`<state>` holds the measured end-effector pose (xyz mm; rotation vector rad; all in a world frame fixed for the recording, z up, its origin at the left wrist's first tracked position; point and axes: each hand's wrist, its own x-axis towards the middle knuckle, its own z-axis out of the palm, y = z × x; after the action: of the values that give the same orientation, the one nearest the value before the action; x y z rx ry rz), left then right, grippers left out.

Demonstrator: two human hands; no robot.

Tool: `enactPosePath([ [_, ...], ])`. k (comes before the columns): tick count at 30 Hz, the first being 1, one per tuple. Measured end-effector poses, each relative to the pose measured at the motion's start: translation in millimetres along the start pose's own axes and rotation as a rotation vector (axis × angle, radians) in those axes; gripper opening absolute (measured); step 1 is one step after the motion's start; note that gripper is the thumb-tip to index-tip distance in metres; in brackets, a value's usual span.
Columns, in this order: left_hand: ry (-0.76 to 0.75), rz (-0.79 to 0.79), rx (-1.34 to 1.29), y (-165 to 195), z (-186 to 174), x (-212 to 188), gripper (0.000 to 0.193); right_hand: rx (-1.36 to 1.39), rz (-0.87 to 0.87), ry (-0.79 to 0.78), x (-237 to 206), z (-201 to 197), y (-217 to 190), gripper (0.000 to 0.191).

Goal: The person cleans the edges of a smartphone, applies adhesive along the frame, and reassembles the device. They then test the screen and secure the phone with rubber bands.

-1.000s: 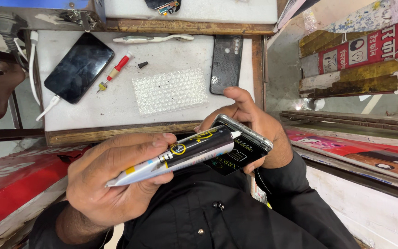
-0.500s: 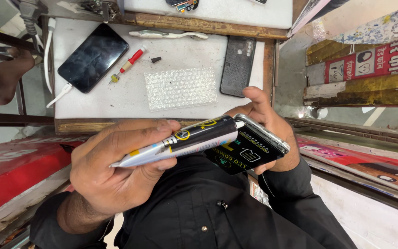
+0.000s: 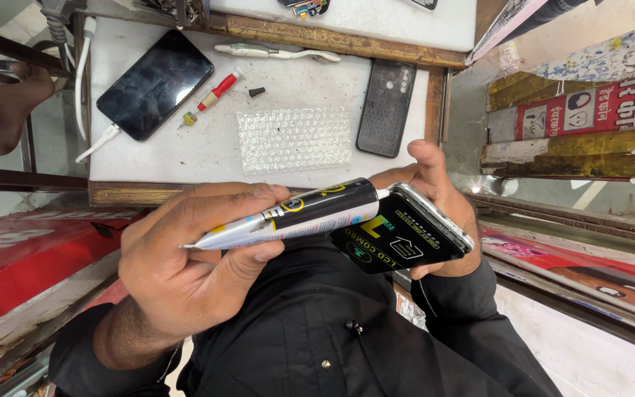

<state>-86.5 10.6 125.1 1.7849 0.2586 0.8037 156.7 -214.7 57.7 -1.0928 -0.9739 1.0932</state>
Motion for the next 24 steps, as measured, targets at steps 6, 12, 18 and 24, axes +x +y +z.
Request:
enactPosePath([
  [6,0.101,0.005,-0.109,4.9,0.6,-6.7,0.037,0.081,-0.234,-0.14,23.7,-6.3,17.0,0.131],
  [12,-0.014,0.089,-0.095,23.0,18.2,-6.4,0.038,0.142,-0.183,-0.265,37.5,-15.7,19.2,0.129],
  [18,-0.111,0.191,-0.042,28.0,26.5,4.5,0.041,0.119,-0.159,-0.247,38.0,-19.3,21.6,0.124],
  [24,-0.165,0.12,0.067,42.7,28.6,11.0,0.043,0.007,-0.232,-0.29,39.4,-25.7,20.0,0.134],
])
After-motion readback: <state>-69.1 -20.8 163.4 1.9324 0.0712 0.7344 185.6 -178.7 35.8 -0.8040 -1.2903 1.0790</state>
